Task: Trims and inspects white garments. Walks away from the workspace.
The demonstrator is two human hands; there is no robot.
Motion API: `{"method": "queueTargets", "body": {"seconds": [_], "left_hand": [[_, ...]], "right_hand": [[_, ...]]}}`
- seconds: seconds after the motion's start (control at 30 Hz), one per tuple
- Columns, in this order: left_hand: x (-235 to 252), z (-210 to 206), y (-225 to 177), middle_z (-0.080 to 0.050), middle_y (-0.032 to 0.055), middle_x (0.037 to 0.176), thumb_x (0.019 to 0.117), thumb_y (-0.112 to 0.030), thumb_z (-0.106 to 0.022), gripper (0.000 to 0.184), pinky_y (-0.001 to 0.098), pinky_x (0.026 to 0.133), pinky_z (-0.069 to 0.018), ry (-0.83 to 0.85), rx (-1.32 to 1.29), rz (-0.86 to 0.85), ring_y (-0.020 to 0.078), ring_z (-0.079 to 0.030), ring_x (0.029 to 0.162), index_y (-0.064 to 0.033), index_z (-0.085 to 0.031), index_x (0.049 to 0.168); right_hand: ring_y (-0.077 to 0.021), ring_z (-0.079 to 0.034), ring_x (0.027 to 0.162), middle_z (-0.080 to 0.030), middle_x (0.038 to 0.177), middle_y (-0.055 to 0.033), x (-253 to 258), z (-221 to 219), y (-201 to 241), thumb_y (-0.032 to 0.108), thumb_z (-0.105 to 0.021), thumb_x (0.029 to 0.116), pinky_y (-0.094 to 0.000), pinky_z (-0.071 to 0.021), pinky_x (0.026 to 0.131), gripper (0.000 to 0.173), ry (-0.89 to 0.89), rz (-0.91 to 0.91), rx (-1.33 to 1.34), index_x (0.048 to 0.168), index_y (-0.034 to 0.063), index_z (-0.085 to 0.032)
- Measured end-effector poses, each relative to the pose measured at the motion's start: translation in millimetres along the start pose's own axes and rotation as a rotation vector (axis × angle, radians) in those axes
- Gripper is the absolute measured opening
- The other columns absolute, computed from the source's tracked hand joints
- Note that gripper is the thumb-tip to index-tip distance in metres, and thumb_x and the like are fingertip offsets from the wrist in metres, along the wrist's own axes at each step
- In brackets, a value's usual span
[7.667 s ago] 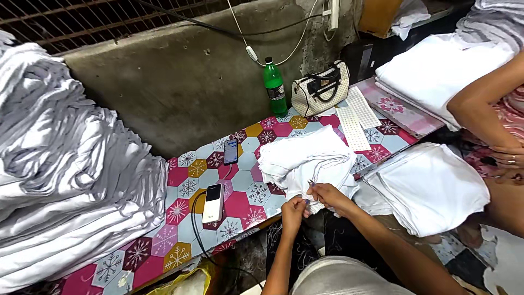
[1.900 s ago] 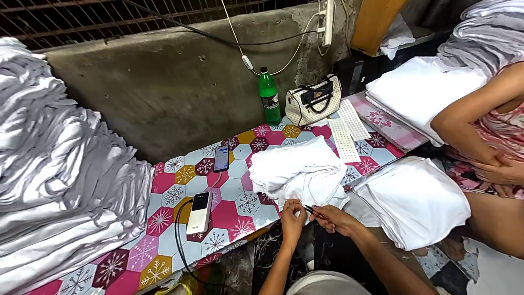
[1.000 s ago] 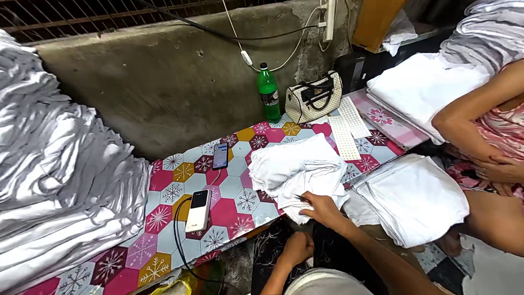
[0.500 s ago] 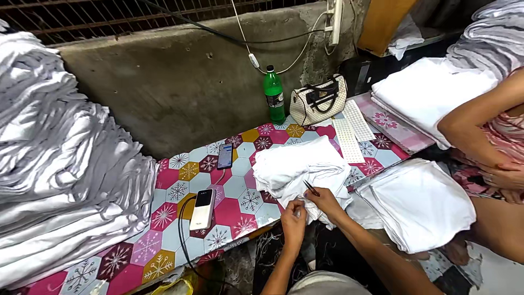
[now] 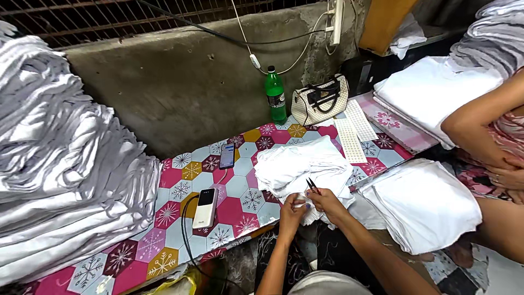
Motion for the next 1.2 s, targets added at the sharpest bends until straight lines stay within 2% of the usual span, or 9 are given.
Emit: {"method": "queueTargets", "body": {"seconds": [0.2,0.37,0.47,0.57,0.63,0.77,0.9,1.03,1.2], "left_hand": [[5.0,5.0,-4.4,-0.072,0.0047,0.075,0.0932,-0.001,-0.069,0.007,0.0274,0.069,-0.0607,-0.120,-0.037,-0.053,0.0094,-0.069,0.066,0.0044,-0.073,0.093],[-4.1,6.6,-3.9,-0.074,0.0111,0.095,0.0970,0.000,-0.062,0.019,0.0318,0.077,-0.0626,-0.120,-0.164,0.014,0.0145,-0.073,0.080,0.0097,-0.065,0.113],[6.0,5.8,-6.7,-0.073,0.0079,0.078,0.0954,0.003,-0.062,0.011,0.0289,0.068,-0.0621,-0.169,-0.197,-0.020,0.0118,-0.071,0.066,0.0091,-0.068,0.102],[9.8,4.9,-7.1,-0.071,0.0055,0.073,0.0967,0.002,-0.062,0.009,0.0264,0.063,-0.0604,-0.131,-0.200,-0.013,0.0097,-0.068,0.061,0.0081,-0.068,0.101],[6.2,3.1,-3.8,-0.070,0.0056,0.074,0.0978,0.002,-0.060,0.010,0.0266,0.064,-0.0602,-0.112,-0.224,-0.006,0.0102,-0.068,0.062,0.0082,-0.066,0.102],[-7.0,8.7,0.8,-0.071,0.0066,0.077,0.0978,0.000,-0.060,0.011,0.0274,0.065,-0.0606,-0.162,-0.159,0.000,0.0106,-0.069,0.064,0.0083,-0.065,0.105],[-11.8,10.1,-14.6,-0.068,0.0214,0.126,0.0940,-0.002,-0.066,0.036,0.0356,0.087,-0.0613,-0.134,0.045,-0.147,0.0208,-0.073,0.100,0.0096,-0.063,0.128],[-6.4,4.2,-23.0,-0.075,0.0213,0.098,0.0896,0.002,-0.070,0.016,0.0394,0.085,-0.0610,-0.230,0.351,-0.402,0.0263,-0.075,0.088,0.0071,-0.077,0.103],[-13.4,5.5,-24.1,-0.075,0.0186,0.090,0.0925,-0.001,-0.067,0.014,0.0419,0.081,-0.0615,-0.176,0.515,-0.416,0.0273,-0.075,0.080,0.0051,-0.077,0.099]], "right_hand": [[0.0004,-0.033,0.044,-0.042,0.056,0.0089,-0.5,2.2,1.7,0.013,-0.062,0.1008,-0.0179,-0.0299,0.043,0.011,-0.018,0.026,-0.045,0.094,0.0035,-0.065],[-0.0010,-0.035,0.046,-0.045,0.060,0.0071,-3.4,6.1,2.2,0.015,-0.064,0.0984,-0.0199,-0.0312,0.046,0.013,-0.017,0.033,-0.214,0.091,0.0040,-0.065],[-0.0038,-0.044,0.057,-0.053,0.069,0.0023,-3.0,2.0,7.6,0.017,-0.066,0.0963,-0.0239,-0.0393,0.056,0.015,-0.029,0.159,-0.439,0.097,0.0016,-0.068],[-0.0255,-0.064,0.073,-0.068,0.082,-0.0131,-14.0,-7.8,18.3,0.024,-0.063,0.0999,-0.0473,-0.0528,0.073,0.030,-0.083,0.352,-0.850,0.116,-0.0006,-0.071],[-0.0379,-0.073,0.086,-0.075,0.093,-0.0203,-20.6,-11.9,21.0,0.020,-0.060,0.1012,-0.0603,-0.0552,0.081,0.029,-0.144,0.444,-0.959,0.114,-0.0021,-0.073],[-0.0180,-0.061,0.073,-0.068,0.083,-0.0110,-10.2,-2.7,15.6,0.019,-0.060,0.1011,-0.0388,-0.0514,0.073,0.024,-0.107,0.313,-0.717,0.109,-0.0007,-0.072],[-0.0040,-0.048,0.061,-0.059,0.073,0.0001,-6.7,-3.3,11.9,0.015,-0.065,0.0983,-0.0248,-0.0421,0.059,0.017,-0.069,0.175,-0.449,0.102,0.0002,-0.072],[-0.0013,-0.038,0.049,-0.051,0.065,0.0046,-5.7,-6.0,4.2,0.014,-0.064,0.0995,-0.0203,-0.0344,0.048,0.015,-0.056,0.074,-0.300,0.101,0.0000,-0.069],[-0.0014,-0.039,0.050,-0.050,0.064,0.0048,-6.7,-4.2,-0.9,0.014,-0.064,0.0991,-0.0204,-0.0344,0.048,0.014,-0.029,0.051,-0.326,0.097,0.0008,-0.069]]}}
Point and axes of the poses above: each hand's wrist, its own x-axis towards the middle knuckle, its own z-axis out of the back of the hand, y = z × x, the point moved 6 cm from there along x, towards the middle knuckle
